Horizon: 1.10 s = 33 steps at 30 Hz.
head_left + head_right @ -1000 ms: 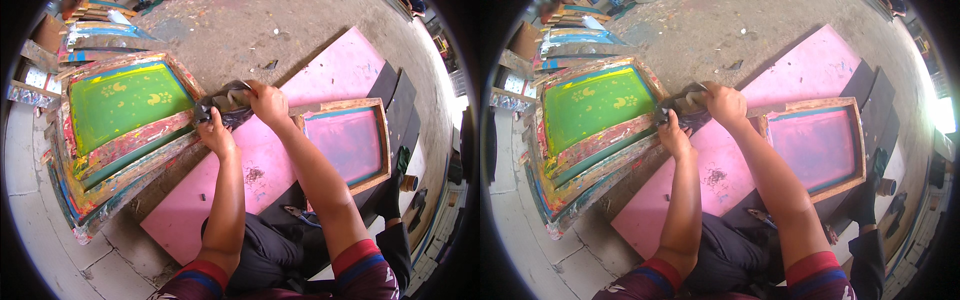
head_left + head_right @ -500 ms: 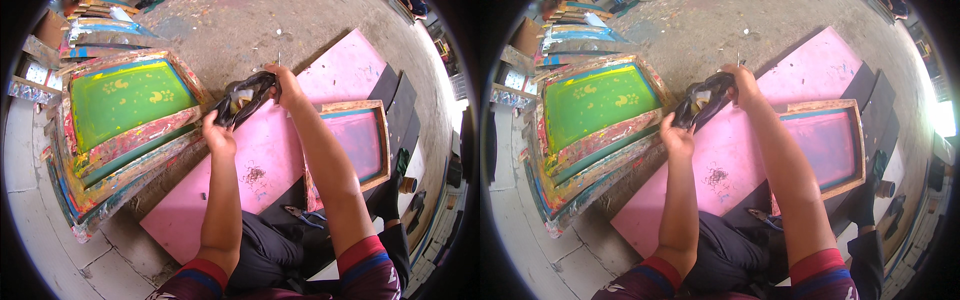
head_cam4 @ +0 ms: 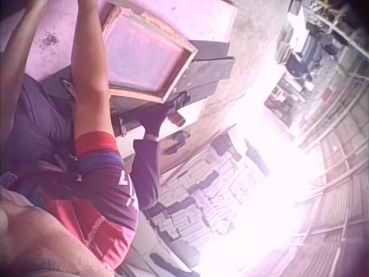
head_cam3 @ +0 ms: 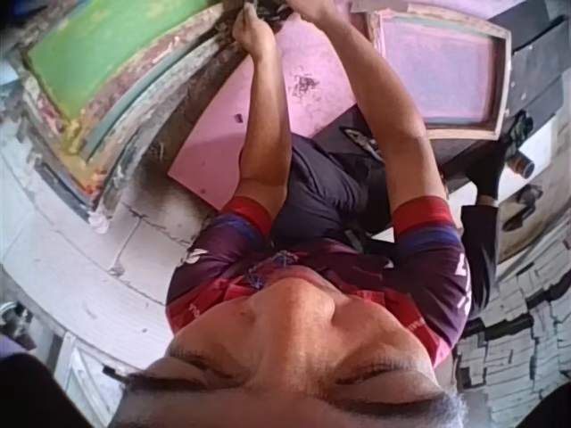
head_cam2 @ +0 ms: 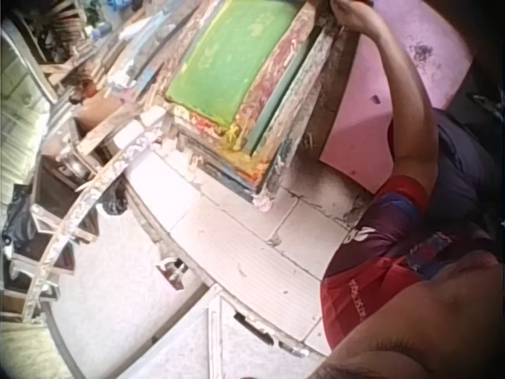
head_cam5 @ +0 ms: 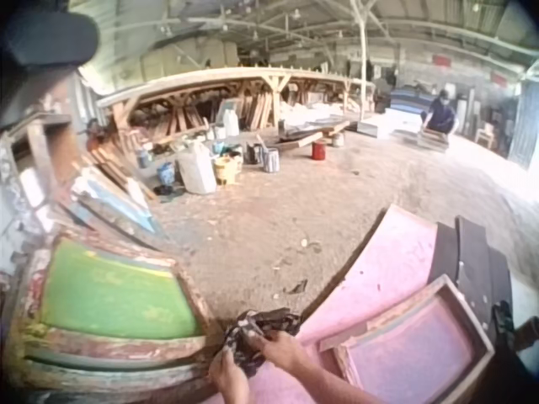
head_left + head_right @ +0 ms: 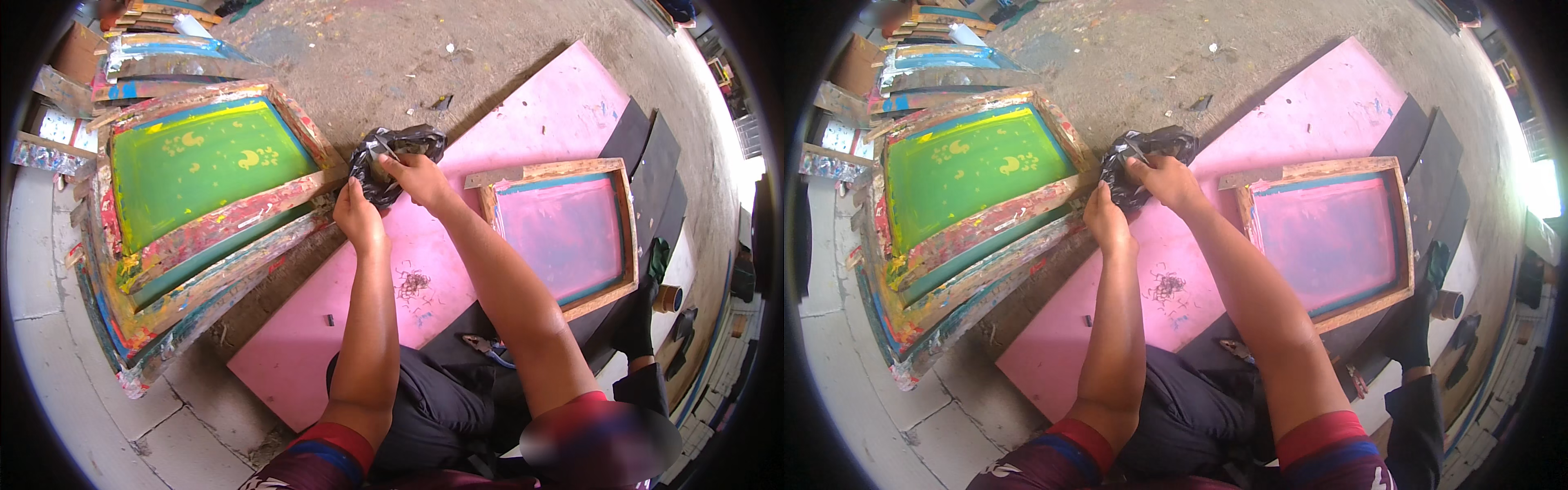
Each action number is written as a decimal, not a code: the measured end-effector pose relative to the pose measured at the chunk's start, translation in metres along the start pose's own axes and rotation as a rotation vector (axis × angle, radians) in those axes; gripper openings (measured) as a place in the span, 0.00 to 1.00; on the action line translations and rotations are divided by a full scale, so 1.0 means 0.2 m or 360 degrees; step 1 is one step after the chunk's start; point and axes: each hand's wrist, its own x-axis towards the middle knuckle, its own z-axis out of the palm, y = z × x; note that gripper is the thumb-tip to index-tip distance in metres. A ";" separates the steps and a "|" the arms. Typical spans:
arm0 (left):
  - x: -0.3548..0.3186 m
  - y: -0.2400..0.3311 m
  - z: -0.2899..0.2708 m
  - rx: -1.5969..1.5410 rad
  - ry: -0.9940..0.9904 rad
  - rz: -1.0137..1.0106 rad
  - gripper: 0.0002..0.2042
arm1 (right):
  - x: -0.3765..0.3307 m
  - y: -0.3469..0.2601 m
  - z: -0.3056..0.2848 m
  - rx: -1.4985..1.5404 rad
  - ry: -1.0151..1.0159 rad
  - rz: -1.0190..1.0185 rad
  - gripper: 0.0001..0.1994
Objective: The person sits on the floor and uses pliers and a screwdriver to remove staples and fasteners from a wooden screen printing frame. They then insert new fasteners into the frame's edge and secure them, working methodically along the perimeter.
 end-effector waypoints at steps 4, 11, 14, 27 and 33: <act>0.05 -0.03 -0.01 -0.0109 0.0074 0.0123 0.17 | -0.02 0.03 -0.02 0.0505 -0.0008 -0.0150 0.27; 0.12 -0.14 -0.05 0.0404 0.0477 0.0723 0.29 | -0.33 0.03 -0.27 0.0270 0.0239 -0.0290 0.25; -0.03 -0.08 -0.04 0.0931 0.0560 0.1018 0.26 | -0.53 0.20 -0.39 0.0185 0.0347 -0.0266 0.25; -0.71 -0.29 0.10 0.1360 -0.1426 0.1206 0.09 | -1.77 0.82 -0.26 -0.0457 0.0781 0.0104 0.23; -0.81 -0.31 0.00 0.1771 -0.1637 0.1251 0.15 | -1.84 0.82 -0.16 -0.0479 0.0705 0.0261 0.23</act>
